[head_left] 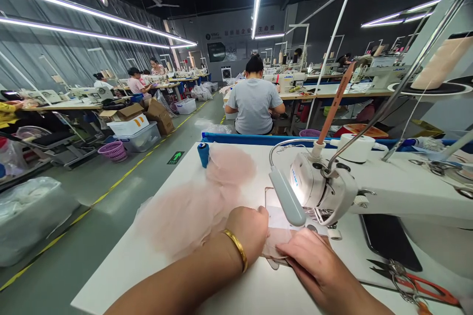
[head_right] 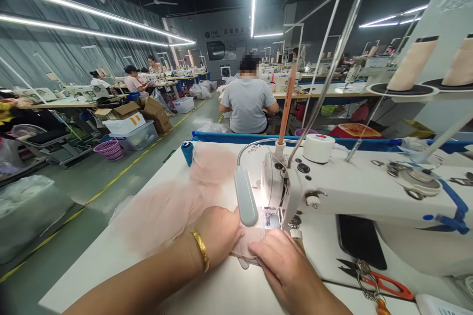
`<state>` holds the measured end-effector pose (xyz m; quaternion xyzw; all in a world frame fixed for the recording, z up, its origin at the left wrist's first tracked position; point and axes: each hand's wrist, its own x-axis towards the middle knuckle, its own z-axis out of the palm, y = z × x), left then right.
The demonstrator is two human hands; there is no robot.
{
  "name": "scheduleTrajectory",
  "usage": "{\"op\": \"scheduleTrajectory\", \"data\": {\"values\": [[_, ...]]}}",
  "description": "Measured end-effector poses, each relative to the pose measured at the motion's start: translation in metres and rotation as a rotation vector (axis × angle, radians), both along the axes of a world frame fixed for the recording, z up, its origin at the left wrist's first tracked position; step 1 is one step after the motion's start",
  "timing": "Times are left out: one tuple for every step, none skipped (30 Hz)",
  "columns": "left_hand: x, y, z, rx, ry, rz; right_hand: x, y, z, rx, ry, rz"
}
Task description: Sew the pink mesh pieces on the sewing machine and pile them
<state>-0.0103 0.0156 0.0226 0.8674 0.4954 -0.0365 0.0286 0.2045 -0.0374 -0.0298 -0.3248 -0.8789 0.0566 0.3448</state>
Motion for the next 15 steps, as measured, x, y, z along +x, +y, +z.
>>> {"op": "scheduleTrajectory", "data": {"values": [[-0.001, 0.0, 0.001, -0.01, 0.016, 0.0, 0.001, -0.001, -0.001, -0.015, -0.005, 0.002], [-0.002, 0.001, 0.002, -0.023, 0.029, -0.004, 0.002, -0.001, -0.001, -0.031, -0.012, 0.001], [-0.003, 0.001, 0.003, -0.035, 0.038, -0.011, 0.003, -0.002, -0.001, -0.045, -0.016, -0.002], [-0.005, 0.001, 0.005, -0.047, 0.046, -0.017, 0.005, -0.003, -0.001, -0.05, -0.014, -0.003], [-0.008, 0.001, 0.007, -0.058, 0.052, -0.024, 0.006, -0.004, 0.0, -0.052, -0.007, 0.0], [-0.011, 0.0, 0.011, -0.07, 0.049, -0.033, 0.008, -0.004, 0.001, -0.059, -0.001, 0.005], [-0.015, -0.001, 0.017, -0.087, 0.025, -0.052, 0.009, -0.004, 0.002, -0.076, 0.002, 0.011], [-0.019, -0.003, 0.024, -0.118, -0.032, -0.093, 0.01, -0.004, 0.004, -0.105, 0.002, 0.016], [-0.023, -0.006, 0.032, -0.168, -0.128, -0.156, 0.011, -0.004, 0.005, -0.147, -0.002, 0.01], [-0.026, -0.009, 0.041, -0.246, -0.274, -0.25, 0.012, -0.004, 0.005, -0.196, -0.009, -0.003], [-0.029, -0.013, 0.049, -0.347, -0.457, -0.371, 0.012, -0.004, 0.005, -0.239, -0.016, -0.022], [-0.032, -0.017, 0.057, -0.454, -0.646, -0.49, 0.012, -0.004, 0.005, -0.267, -0.02, -0.04], [-0.033, -0.022, 0.063, -0.534, -0.823, -0.602, 0.011, -0.004, 0.004, -0.28, -0.02, -0.055], [-0.034, -0.026, 0.068, -0.547, -0.971, -0.688, 0.01, -0.002, 0.002, -0.278, -0.021, -0.069], [-0.034, -0.03, 0.071, -0.559, -1.023, -0.753, 0.01, 0.0, 0.0, -0.264, -0.024, -0.08]]}}
